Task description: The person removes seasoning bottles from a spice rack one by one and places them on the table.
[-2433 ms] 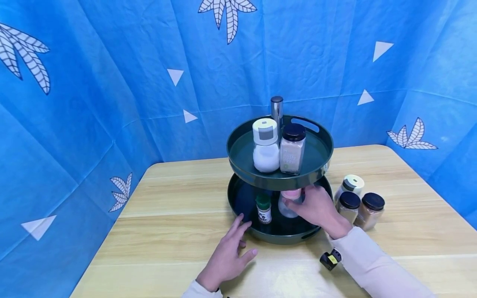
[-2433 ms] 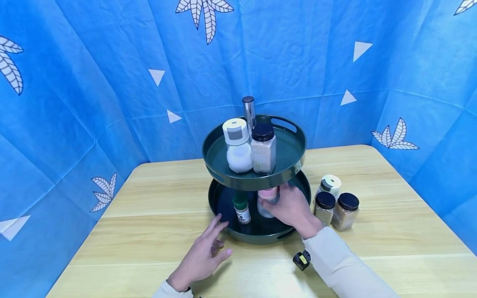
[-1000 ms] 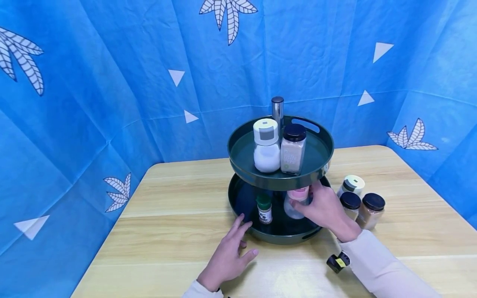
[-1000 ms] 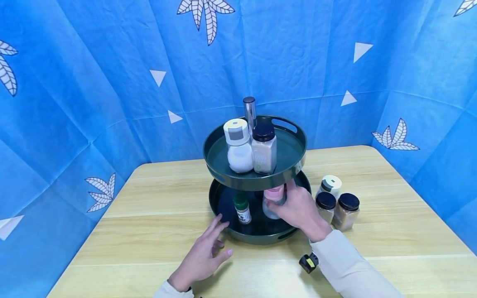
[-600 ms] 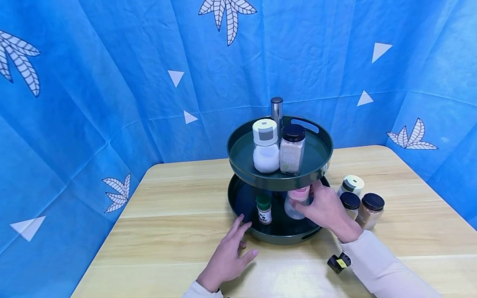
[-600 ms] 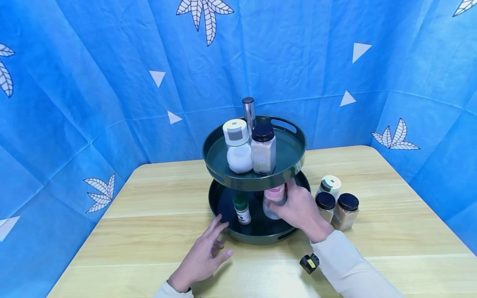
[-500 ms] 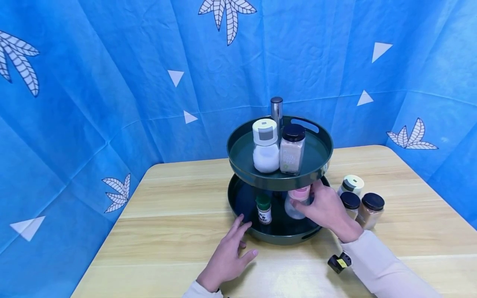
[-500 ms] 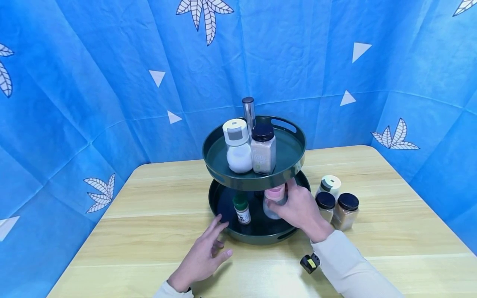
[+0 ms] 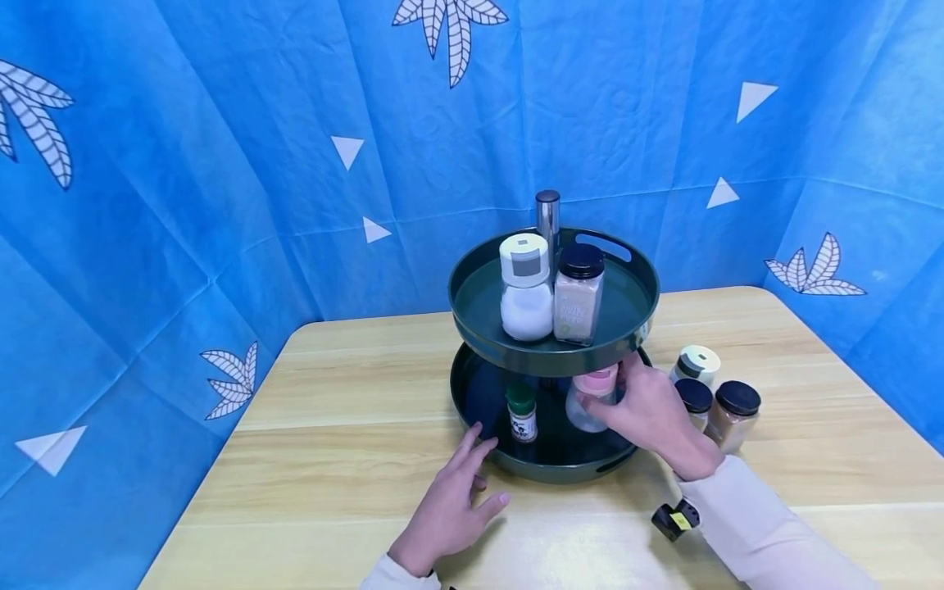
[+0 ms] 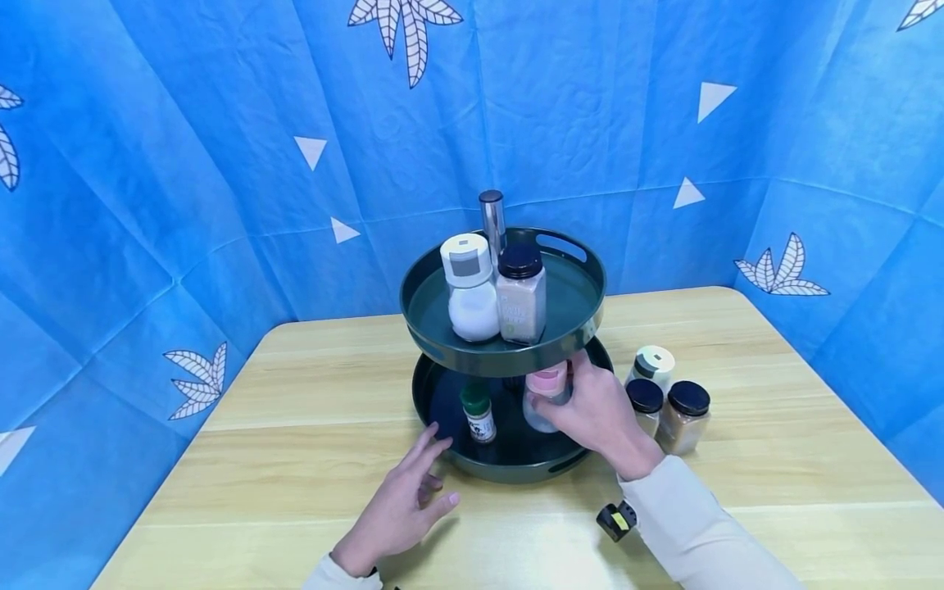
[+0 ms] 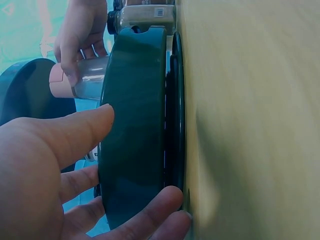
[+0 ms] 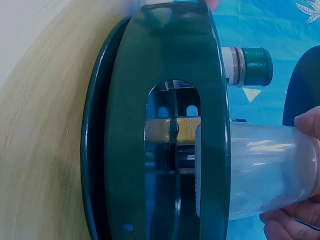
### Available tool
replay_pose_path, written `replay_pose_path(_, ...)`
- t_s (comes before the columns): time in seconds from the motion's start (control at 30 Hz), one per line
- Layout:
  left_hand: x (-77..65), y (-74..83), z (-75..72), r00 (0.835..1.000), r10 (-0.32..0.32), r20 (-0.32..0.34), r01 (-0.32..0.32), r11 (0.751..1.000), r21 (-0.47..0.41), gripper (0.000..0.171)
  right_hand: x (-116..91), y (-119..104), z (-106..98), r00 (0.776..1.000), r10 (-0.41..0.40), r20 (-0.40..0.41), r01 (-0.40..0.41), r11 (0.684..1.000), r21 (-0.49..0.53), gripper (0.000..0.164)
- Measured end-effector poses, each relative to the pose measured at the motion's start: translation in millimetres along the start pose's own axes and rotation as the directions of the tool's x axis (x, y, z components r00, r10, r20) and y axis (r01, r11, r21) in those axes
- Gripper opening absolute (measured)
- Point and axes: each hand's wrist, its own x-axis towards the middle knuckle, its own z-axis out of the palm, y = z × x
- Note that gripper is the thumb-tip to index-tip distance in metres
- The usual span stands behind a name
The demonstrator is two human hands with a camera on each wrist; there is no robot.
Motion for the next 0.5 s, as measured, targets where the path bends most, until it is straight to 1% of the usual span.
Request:
replay_pose_path(0.13, 0.5, -0.4, -0.1, 1.0, 0.006, -0.001, -0.006, 1.0, -0.006, 0.065, -0.4, 0.8, -1.3, 1.0, 0.001, -0.003, -0.001, 1.0, -0.001, 0.058)
replay_pose_path(0.37, -0.2, 0.3, -0.1, 1.0, -0.005, -0.005, 0.005, 1.0, -0.005, 0.064, -0.5, 1.9, -2.6, 1.0, -0.01, -0.007, 0.01, 1.0, -0.005, 0.067)
replay_pose_path(0.5, -0.4, 1.1, -0.1, 1.0, -0.006, -0.001, 0.006, 1.0, -0.006, 0.064, -1.0, 1.6, -4.2, 1.0, -0.002, -0.003, 0.002, 1.0, -0.002, 0.067)
